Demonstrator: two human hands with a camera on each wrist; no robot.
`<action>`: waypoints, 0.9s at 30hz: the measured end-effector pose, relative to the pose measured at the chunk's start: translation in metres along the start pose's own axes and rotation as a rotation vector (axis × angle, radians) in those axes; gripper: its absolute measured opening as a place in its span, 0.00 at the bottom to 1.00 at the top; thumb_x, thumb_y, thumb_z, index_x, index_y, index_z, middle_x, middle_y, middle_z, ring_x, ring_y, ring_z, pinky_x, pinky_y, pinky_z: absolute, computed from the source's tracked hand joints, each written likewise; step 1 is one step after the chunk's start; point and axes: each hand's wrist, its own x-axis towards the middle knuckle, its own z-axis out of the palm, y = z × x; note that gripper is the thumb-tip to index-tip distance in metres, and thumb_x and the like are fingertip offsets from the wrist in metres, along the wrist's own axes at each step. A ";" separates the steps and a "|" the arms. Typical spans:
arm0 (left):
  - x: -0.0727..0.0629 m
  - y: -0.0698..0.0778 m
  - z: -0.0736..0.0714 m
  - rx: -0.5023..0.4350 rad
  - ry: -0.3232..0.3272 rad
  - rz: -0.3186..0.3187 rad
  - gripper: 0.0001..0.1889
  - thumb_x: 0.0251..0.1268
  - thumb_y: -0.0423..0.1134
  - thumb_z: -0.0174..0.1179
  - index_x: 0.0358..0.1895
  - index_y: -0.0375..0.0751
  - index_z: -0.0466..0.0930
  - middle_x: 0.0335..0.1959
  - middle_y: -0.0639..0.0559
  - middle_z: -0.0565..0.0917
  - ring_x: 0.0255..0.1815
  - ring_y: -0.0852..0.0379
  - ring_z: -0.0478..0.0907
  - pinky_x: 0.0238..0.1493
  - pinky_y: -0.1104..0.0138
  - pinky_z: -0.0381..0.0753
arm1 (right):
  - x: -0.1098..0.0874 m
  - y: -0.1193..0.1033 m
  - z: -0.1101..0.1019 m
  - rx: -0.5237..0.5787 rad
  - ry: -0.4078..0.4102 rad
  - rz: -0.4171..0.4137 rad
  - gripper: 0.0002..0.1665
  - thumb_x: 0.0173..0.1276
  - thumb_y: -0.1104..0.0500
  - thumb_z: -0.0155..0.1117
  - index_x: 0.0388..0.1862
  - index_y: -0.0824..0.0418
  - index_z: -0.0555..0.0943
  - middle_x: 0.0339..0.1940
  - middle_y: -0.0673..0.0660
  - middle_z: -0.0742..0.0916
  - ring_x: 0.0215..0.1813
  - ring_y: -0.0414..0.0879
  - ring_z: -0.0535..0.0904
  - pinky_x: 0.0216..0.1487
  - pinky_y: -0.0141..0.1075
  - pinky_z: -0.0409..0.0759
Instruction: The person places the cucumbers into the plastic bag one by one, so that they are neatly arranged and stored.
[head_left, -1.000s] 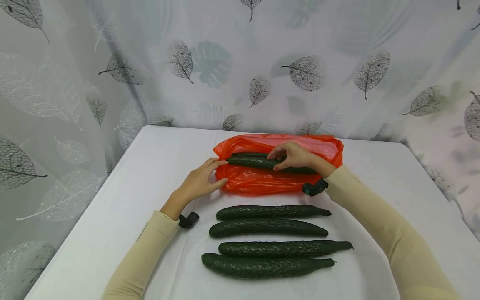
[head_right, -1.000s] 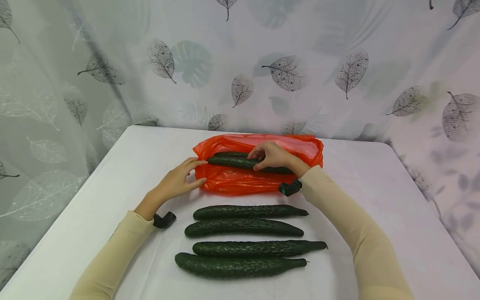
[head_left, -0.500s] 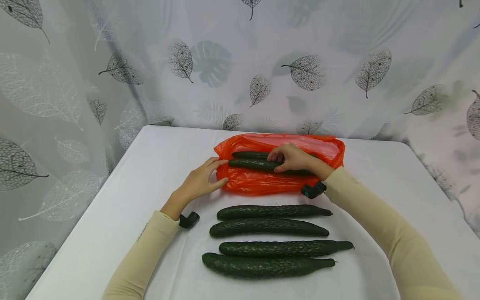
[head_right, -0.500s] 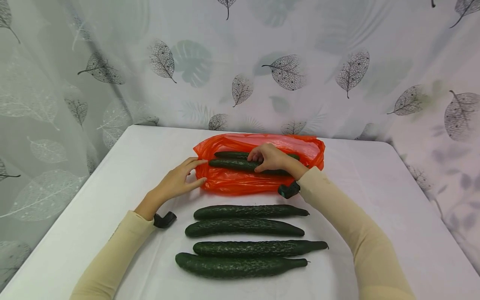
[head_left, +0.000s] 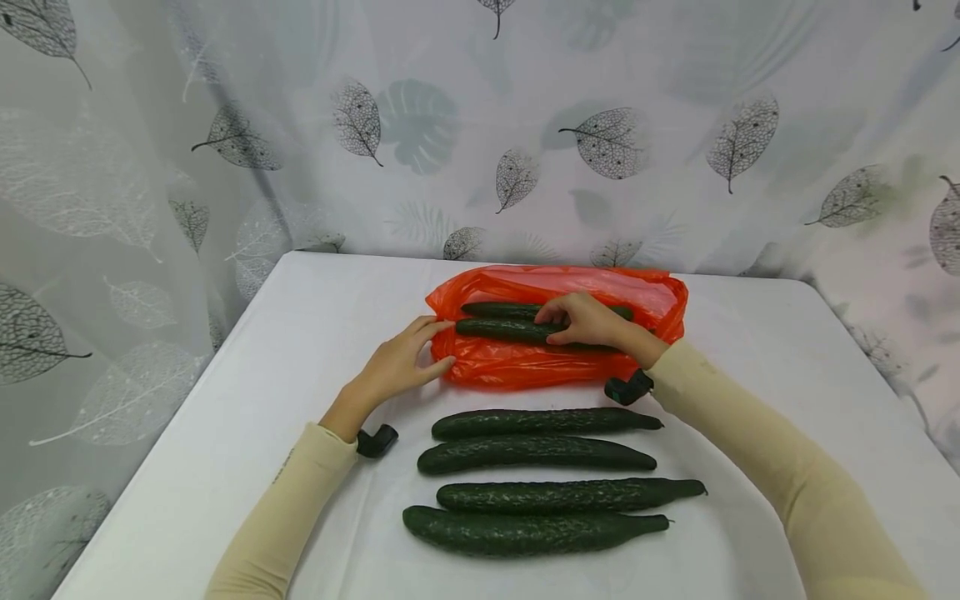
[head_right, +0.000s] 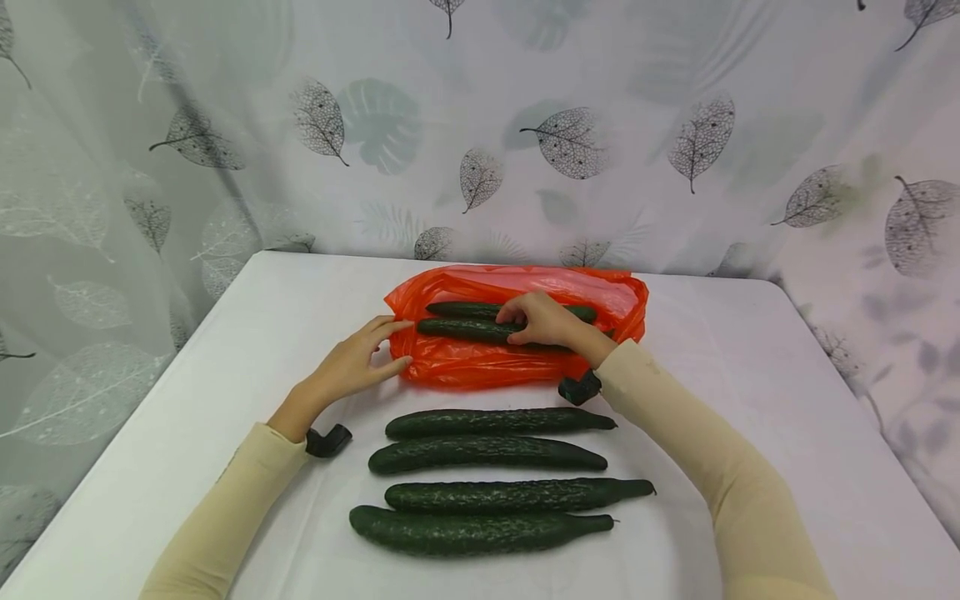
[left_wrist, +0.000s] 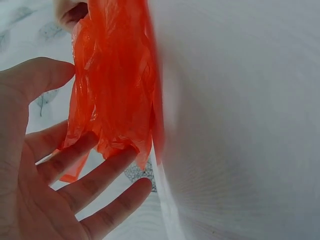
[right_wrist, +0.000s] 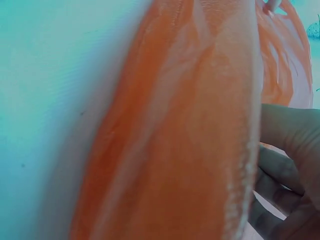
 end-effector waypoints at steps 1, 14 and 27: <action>0.000 0.000 0.000 -0.001 0.000 0.000 0.31 0.64 0.51 0.63 0.68 0.45 0.69 0.67 0.44 0.70 0.61 0.43 0.75 0.54 0.46 0.78 | -0.001 0.001 0.001 0.002 0.007 0.000 0.17 0.58 0.65 0.73 0.48 0.67 0.85 0.44 0.60 0.88 0.44 0.52 0.81 0.47 0.47 0.81; -0.001 0.001 0.001 -0.003 -0.011 -0.018 0.31 0.65 0.52 0.62 0.69 0.46 0.69 0.68 0.45 0.69 0.62 0.42 0.74 0.56 0.45 0.77 | -0.008 0.000 0.001 0.106 0.050 0.041 0.13 0.58 0.67 0.73 0.43 0.66 0.86 0.44 0.61 0.87 0.44 0.53 0.81 0.49 0.48 0.82; -0.001 0.000 0.001 -0.010 -0.008 -0.004 0.31 0.64 0.51 0.62 0.69 0.45 0.69 0.67 0.44 0.70 0.61 0.42 0.75 0.55 0.45 0.77 | -0.012 0.004 0.000 0.327 0.101 0.095 0.20 0.60 0.71 0.69 0.52 0.74 0.80 0.47 0.68 0.85 0.47 0.58 0.82 0.52 0.48 0.82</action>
